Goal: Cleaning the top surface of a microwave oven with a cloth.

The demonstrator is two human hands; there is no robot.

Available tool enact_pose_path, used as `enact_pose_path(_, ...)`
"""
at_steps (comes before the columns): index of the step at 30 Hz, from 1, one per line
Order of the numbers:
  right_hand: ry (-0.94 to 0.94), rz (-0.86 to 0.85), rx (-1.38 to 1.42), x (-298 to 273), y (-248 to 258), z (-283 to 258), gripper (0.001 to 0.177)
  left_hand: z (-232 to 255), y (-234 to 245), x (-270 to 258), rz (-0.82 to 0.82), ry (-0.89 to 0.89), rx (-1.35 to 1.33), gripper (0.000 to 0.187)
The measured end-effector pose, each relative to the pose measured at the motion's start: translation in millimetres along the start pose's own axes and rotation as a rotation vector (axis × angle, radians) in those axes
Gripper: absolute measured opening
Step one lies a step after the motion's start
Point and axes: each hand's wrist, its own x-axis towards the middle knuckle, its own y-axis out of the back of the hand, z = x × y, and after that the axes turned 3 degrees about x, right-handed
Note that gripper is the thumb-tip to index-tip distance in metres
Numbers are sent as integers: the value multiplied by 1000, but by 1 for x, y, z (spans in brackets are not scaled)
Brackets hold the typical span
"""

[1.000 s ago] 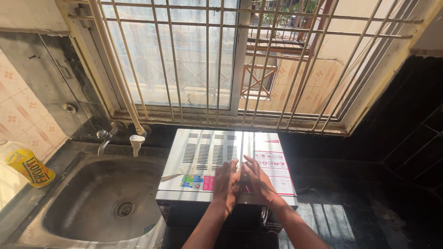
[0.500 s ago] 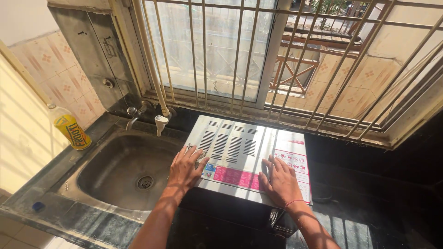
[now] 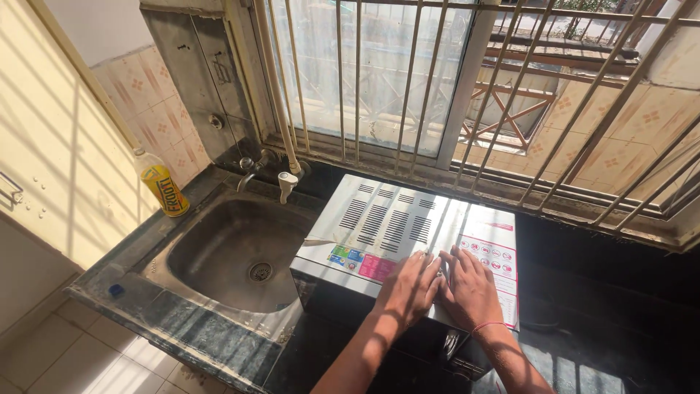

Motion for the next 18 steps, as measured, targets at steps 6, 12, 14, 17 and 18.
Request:
enact_pose_path(6,-72,-46,47,5,15,-11,51,-52,30,-10,-17,-8,73,35)
enact_pose_path(12,-106,-74,97,7,23,-16,51,-97,86,-19,-109,146,106,36)
enact_pose_path(14,-113,-67,100,7,18,-12,51,-112,86,-19,-115,133,113,37)
enact_pose_path(17,-126,-66,86,4,16,-17,51,-130,84,-20,-131,134,123,38)
enact_pose_path(18,-134,-64,71,3,17,-20,52,-135,83,-19,-138,142,130,39)
